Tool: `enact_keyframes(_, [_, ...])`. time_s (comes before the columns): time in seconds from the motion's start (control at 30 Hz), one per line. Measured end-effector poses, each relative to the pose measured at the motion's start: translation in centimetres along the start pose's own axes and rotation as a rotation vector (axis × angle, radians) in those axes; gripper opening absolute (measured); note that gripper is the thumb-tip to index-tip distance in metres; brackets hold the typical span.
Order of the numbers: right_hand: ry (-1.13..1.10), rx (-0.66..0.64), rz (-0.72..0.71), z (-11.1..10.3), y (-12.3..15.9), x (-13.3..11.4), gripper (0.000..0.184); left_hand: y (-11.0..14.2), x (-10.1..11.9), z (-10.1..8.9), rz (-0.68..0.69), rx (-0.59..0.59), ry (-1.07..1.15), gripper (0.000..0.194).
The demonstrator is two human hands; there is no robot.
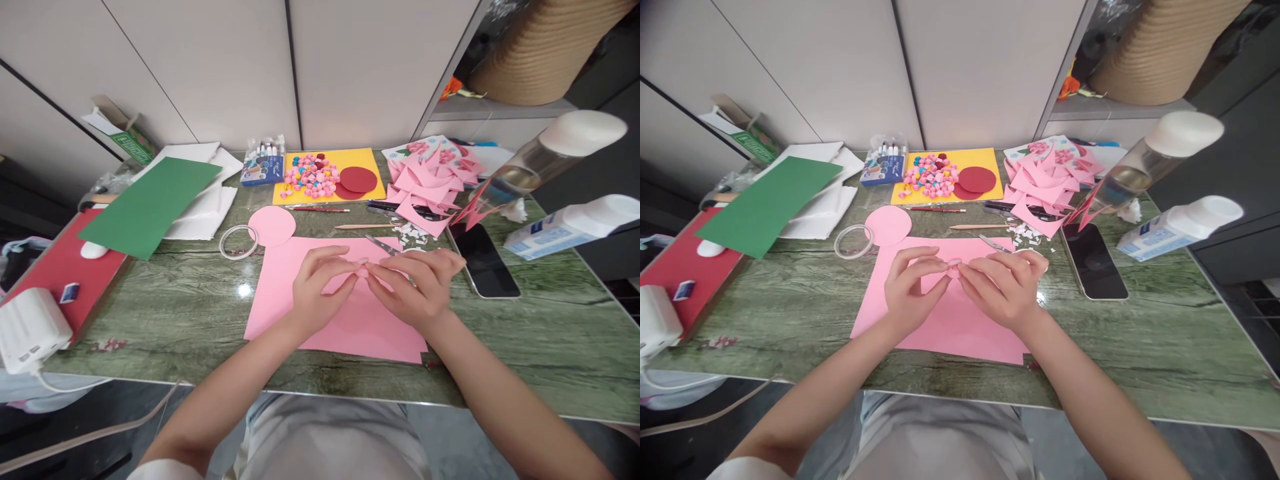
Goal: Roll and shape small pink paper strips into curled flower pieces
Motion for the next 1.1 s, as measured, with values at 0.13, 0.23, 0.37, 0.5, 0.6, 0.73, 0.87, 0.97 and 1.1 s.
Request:
enact_keyframes(0.13, [-0.006, -0.016, 0.005, 0.0, -0.2, 0.1, 0.02, 0.0, -0.4, 0.2, -0.028, -0.076, 0.067, 0.025])
enact_keyframes(0.23, [0.005, -0.031, 0.004, 0.0, -0.2, 0.1, 0.021, 0.0, -0.7, 0.3, -0.065, -0.117, 0.108, 0.028])
enact_keyframes(0.37, [0.027, -0.033, 0.005, 0.0, -0.2, 0.1, 0.02, -0.1, -1.1, 0.5, -0.178, -0.149, 0.194, 0.025])
enact_keyframes(0.5, [0.015, -0.037, 0.03, 0.1, -0.3, 0.0, 0.02, -0.3, -1.2, 0.6, -0.318, -0.18, 0.278, 0.018])
enact_keyframes(0.6, [0.007, -0.045, 0.059, 0.0, -0.5, -0.1, 0.017, -0.3, -1.2, 0.7, -0.379, -0.192, 0.325, 0.017])
enact_keyframes(0.73, [-0.007, -0.042, 0.067, -0.1, -0.6, -0.1, 0.019, -0.1, -1.3, 0.9, -0.397, -0.178, 0.381, 0.019])
enact_keyframes(0.87, [-0.012, -0.049, 0.071, -0.1, -0.5, -0.1, 0.019, 0.1, -1.3, 1.0, -0.398, -0.189, 0.408, 0.02])
enact_keyframes(0.97, [-0.013, -0.05, 0.071, -0.1, -0.5, -0.1, 0.019, 0.0, -1.2, 0.9, -0.404, -0.219, 0.408, 0.018])
enact_keyframes(1.1, [-0.003, -0.06, 0.082, 0.0, -0.6, -0.2, 0.018, 0.0, -1.2, 0.9, -0.439, -0.228, 0.419, 0.016])
Point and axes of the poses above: each hand's wrist, its own y-axis away from the middle knuckle, its own z-axis out of the palm, x = y × z, the point moved 3 cm from there along -y, towards the middle knuckle, and after that the axes turned 11 degrees about -y, right-handed, at the moved point
